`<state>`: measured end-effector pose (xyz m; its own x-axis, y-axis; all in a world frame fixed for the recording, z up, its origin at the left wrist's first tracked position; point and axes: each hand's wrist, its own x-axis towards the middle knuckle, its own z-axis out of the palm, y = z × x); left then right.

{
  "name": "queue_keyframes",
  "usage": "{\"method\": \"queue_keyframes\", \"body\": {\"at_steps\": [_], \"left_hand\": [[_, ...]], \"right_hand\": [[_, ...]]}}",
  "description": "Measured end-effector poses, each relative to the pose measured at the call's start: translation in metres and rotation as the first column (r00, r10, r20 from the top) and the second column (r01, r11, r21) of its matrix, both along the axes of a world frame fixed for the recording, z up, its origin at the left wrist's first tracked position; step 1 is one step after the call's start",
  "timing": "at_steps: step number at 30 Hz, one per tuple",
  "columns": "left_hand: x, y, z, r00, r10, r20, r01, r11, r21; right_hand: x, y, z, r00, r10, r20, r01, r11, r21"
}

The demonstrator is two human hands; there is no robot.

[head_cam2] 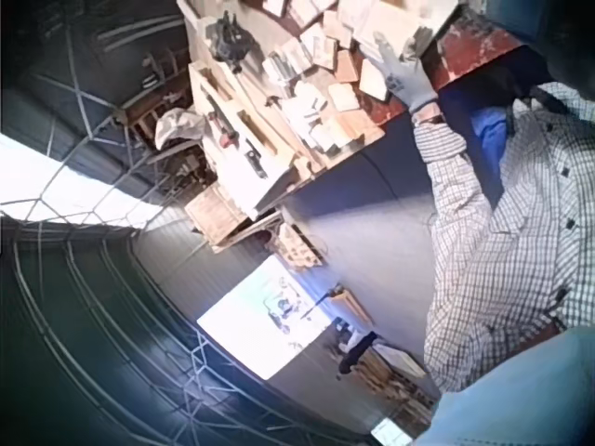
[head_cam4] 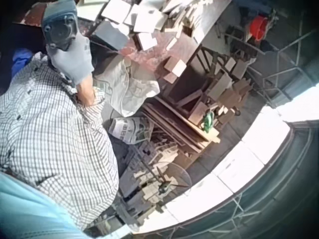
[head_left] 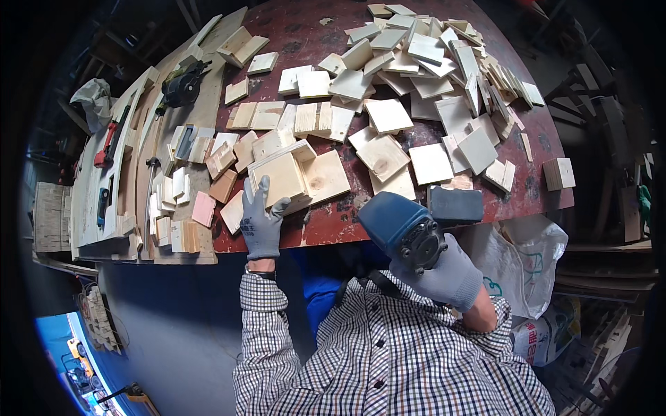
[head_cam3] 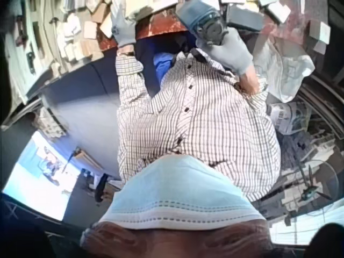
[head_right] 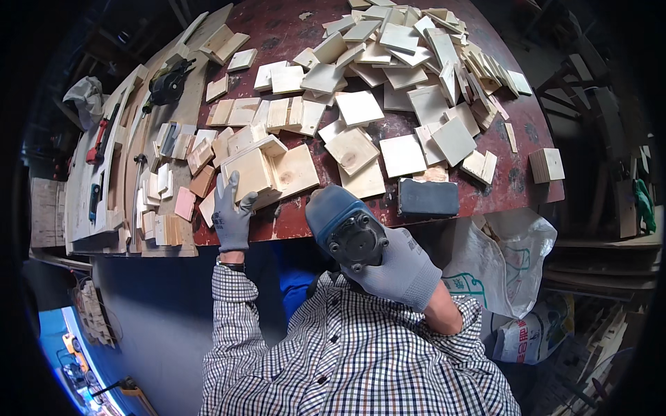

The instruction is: The person assembles small wooden boxes by hand, aligning pre-cut pieces and securing them with a nail gun. They repeatedly pick up components, fit them together, and fasten joints, working on multiple boxes in sequence.

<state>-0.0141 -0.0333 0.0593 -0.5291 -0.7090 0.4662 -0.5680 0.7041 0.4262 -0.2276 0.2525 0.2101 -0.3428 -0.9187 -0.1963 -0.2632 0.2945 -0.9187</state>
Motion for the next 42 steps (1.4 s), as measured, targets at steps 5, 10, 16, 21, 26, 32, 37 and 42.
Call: {"method": "queue_keyframes", "body": {"at_steps": [5,10,16,21,26,32,37,42], "left_hand": [[0.008,0.0,0.002,0.995,-0.082,0.05,0.079,0.995,0.057],[0.016,-0.002,0.012,0.99,-0.09,0.104,0.074,0.986,0.148],[0.015,-0.006,0.0,0.988,-0.071,0.137,0.072,0.997,0.0],[0.014,-0.006,-0.003,0.987,-0.059,0.147,0.064,0.997,-0.032],[0.011,0.0,0.001,0.989,-0.081,0.12,0.084,0.996,-0.013],[0.011,-0.001,-0.006,0.999,-0.03,0.035,0.026,0.995,0.101],[-0.003,0.011,0.004,0.996,-0.005,-0.093,0.012,0.997,0.075],[-0.003,0.01,-0.002,0.986,0.025,-0.164,-0.012,0.997,0.082]], "right_hand": [[-0.006,0.011,-0.002,0.999,0.049,0.01,-0.049,0.999,0.004],[-0.017,0.012,-0.01,0.991,0.031,0.128,-0.038,0.998,0.049],[-0.027,0.005,-0.018,0.979,-0.032,0.204,0.031,0.999,0.006],[-0.034,0.001,-0.024,0.977,-0.02,0.214,0.009,0.999,0.052],[-0.044,-0.008,-0.017,0.974,0.069,0.215,-0.096,0.988,0.117],[-0.038,-0.019,-0.022,0.992,0.078,0.103,-0.087,0.993,0.082],[-0.039,-0.051,-0.013,0.99,0.104,0.096,-0.112,0.99,0.082],[-0.034,-0.099,-0.006,0.963,0.096,0.252,-0.119,0.99,0.081]]}}
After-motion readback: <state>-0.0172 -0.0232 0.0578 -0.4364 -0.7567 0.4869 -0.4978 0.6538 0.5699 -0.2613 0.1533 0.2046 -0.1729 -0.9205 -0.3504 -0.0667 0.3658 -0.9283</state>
